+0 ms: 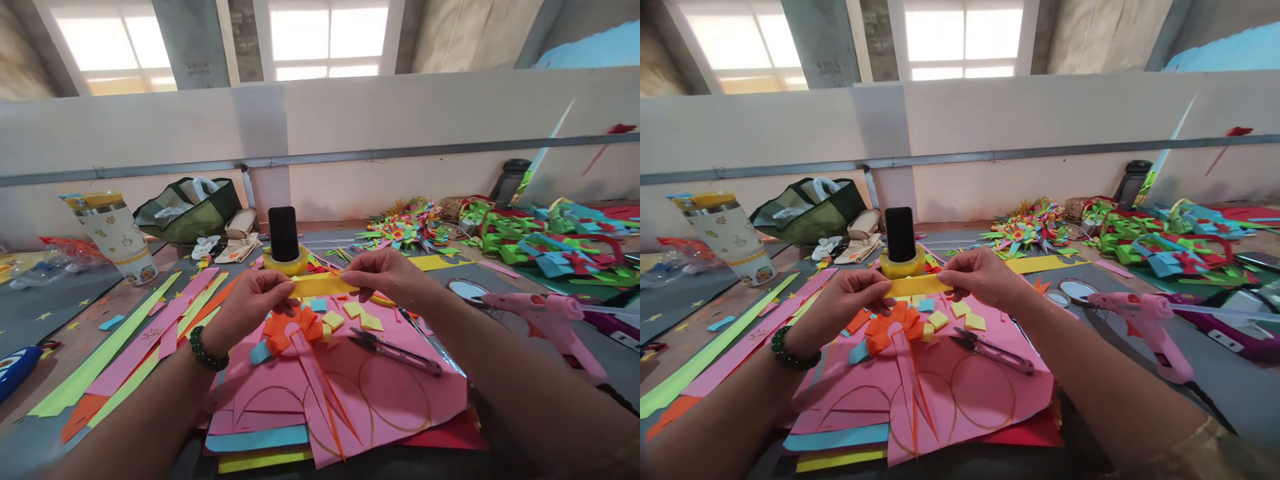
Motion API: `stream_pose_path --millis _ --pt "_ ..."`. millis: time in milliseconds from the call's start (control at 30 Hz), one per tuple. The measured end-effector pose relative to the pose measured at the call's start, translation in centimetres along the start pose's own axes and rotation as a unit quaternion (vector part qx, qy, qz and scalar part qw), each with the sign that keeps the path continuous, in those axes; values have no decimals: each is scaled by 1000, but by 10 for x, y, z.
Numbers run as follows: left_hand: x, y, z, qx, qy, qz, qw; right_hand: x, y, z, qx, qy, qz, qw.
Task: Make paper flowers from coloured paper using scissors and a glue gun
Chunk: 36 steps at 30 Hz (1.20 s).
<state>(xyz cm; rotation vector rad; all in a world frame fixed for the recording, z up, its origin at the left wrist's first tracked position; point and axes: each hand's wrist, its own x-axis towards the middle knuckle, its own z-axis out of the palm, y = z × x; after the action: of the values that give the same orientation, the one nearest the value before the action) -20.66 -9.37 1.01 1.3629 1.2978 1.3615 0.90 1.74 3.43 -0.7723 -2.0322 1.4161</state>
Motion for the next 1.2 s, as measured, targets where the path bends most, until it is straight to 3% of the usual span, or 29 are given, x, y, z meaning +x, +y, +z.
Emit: stream_pose_path --millis 133,267,433,700,867,967,1100,1200 --pt "2 -7 3 -59 69 12 996 2 5 7 61 73 -18 995" --pt "1 -15 18 -170 31 -64 983 0 12 29 77 102 -41 991" --pt "0 -21 30 -233 53 -87 967 -4 17 51 -3 68 -91 993" --pt "-3 -15 31 -244 74 -99 962 -10 14 49 -76 6 -93 993" --pt "1 -15 21 -250 117 -83 958 -21 -4 34 -152 -13 -83 985" --pt "6 -17 12 -255 122 -91 955 -45 -31 11 -218 43 -99 970" --pt "6 -20 9 -255 98 -111 955 -86 -55 -29 -366 129 -107 915" --pt "4 -19 12 -255 89 -121 955 -95 -39 -46 -478 121 -9 870"
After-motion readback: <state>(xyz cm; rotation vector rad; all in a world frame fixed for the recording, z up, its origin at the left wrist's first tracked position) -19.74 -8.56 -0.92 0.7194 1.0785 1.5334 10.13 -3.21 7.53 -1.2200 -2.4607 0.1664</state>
